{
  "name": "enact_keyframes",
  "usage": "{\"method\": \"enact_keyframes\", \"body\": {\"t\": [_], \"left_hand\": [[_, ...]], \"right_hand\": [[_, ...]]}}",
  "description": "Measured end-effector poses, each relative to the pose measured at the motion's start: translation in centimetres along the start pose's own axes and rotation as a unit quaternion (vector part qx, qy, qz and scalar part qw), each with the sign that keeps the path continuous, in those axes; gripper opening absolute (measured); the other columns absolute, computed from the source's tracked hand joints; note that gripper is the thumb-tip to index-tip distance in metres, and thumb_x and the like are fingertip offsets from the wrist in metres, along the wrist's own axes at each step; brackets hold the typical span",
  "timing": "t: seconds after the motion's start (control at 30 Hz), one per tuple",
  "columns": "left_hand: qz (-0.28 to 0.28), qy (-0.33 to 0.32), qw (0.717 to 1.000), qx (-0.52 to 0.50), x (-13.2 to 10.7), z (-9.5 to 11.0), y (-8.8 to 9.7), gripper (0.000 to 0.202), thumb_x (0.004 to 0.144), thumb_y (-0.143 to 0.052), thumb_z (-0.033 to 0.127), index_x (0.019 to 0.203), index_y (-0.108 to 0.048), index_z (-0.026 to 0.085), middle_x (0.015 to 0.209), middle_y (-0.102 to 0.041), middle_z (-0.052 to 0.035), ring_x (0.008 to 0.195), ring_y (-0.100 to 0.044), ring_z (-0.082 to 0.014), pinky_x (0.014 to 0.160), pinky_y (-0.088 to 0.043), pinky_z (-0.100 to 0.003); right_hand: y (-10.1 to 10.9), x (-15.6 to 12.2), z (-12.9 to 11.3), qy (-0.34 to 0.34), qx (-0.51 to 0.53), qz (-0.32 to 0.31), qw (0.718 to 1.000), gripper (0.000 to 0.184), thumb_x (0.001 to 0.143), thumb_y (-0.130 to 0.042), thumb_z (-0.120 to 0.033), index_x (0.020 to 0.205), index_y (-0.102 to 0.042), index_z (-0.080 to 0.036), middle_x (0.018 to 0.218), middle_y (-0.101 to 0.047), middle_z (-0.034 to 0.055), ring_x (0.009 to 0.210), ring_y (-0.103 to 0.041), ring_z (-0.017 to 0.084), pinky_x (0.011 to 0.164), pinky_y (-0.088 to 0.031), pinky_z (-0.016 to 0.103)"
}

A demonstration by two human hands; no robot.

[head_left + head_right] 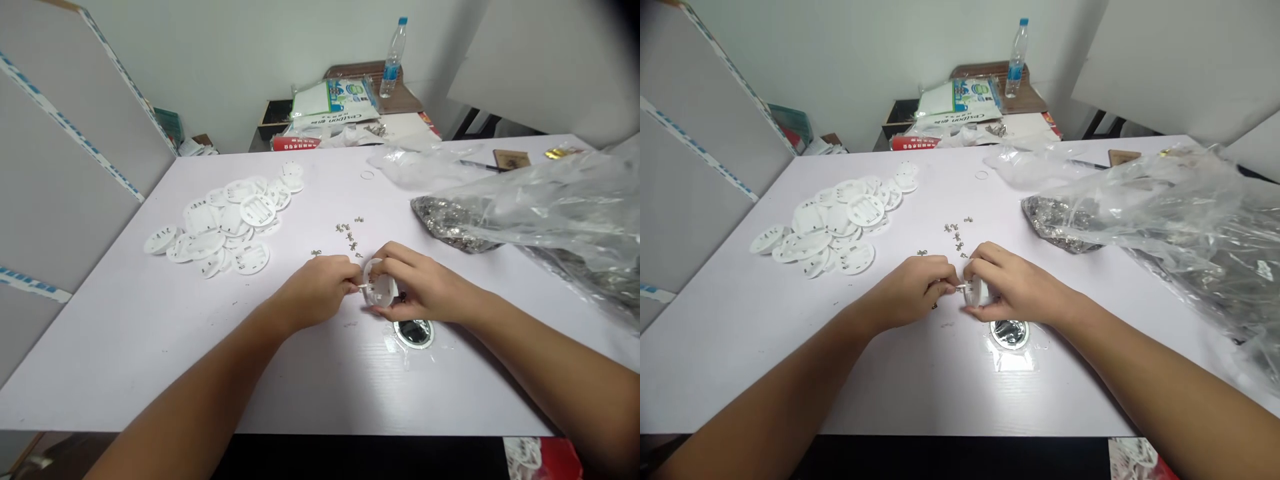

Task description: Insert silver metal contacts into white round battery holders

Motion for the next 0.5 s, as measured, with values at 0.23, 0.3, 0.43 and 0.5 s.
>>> {"method": "enact_keyframes", "body": {"t": [0.23, 0.3, 0.43, 0.5], "left_hand": [[0.089, -0.073, 0.990, -0.081, -0.6, 1.1, 2.2, 0.019, 0.086, -0.067, 0.026, 0.104, -0.068, 0.023, 0.088, -0.056, -0.0013, 0.074, -0.052, -0.0100, 0.068, -0.044, -0.024], [0.136, -0.086, 0.981, -0.105, -0.7, 1.1, 2.5, 0.018, 0.084, -0.071, 0.027, 0.100, -0.068, 0.021, 0.089, -0.056, -0.0018, 0.067, -0.047, -0.0081, 0.060, -0.041, -0.022], [0.181, -0.118, 0.966, -0.146, -0.9, 1.4, 2.7, 0.016, 0.081, -0.074, 0.027, 0.094, -0.068, 0.020, 0.088, -0.056, -0.0016, 0.059, -0.038, -0.0060, 0.055, -0.036, -0.023], [0.180, -0.116, 0.963, -0.162, -0.9, 1.4, 2.7, 0.014, 0.081, -0.074, 0.026, 0.091, -0.067, 0.019, 0.086, -0.058, -0.0014, 0.058, -0.038, -0.0060, 0.056, -0.036, -0.024]], "right_hand": [[2.0, -0.6, 2.0, -0.107, 0.154, 0.171, 0.967, 0.039, 0.075, -0.079, -0.042, 0.097, -0.057, -0.019, 0.086, -0.061, 0.0024, 0.070, -0.056, 0.013, 0.063, -0.045, 0.027], [0.8, -1.0, 3.2, -0.199, 0.268, 0.171, 0.927, 0.037, 0.080, -0.073, -0.048, 0.097, -0.056, -0.020, 0.078, -0.061, 0.0006, 0.058, -0.053, 0.011, 0.052, -0.041, 0.024], [-1.0, -1.0, 3.0, -0.254, 0.403, 0.152, 0.866, 0.040, 0.087, -0.063, -0.056, 0.098, -0.056, -0.019, 0.067, -0.061, 0.0000, 0.057, -0.058, 0.012, 0.051, -0.042, 0.023], [-1.5, -0.7, 2.5, -0.243, 0.439, 0.139, 0.854, 0.041, 0.090, -0.058, -0.058, 0.099, -0.054, -0.019, 0.066, -0.063, -0.0001, 0.057, -0.059, 0.012, 0.054, -0.045, 0.023]]}}
Point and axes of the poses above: each hand's wrist, its own x-axis towards the middle knuckle, its own y-axis out of the back of the hand, z = x × y, the point moved 9 cm from there along x, towards the middle knuckle
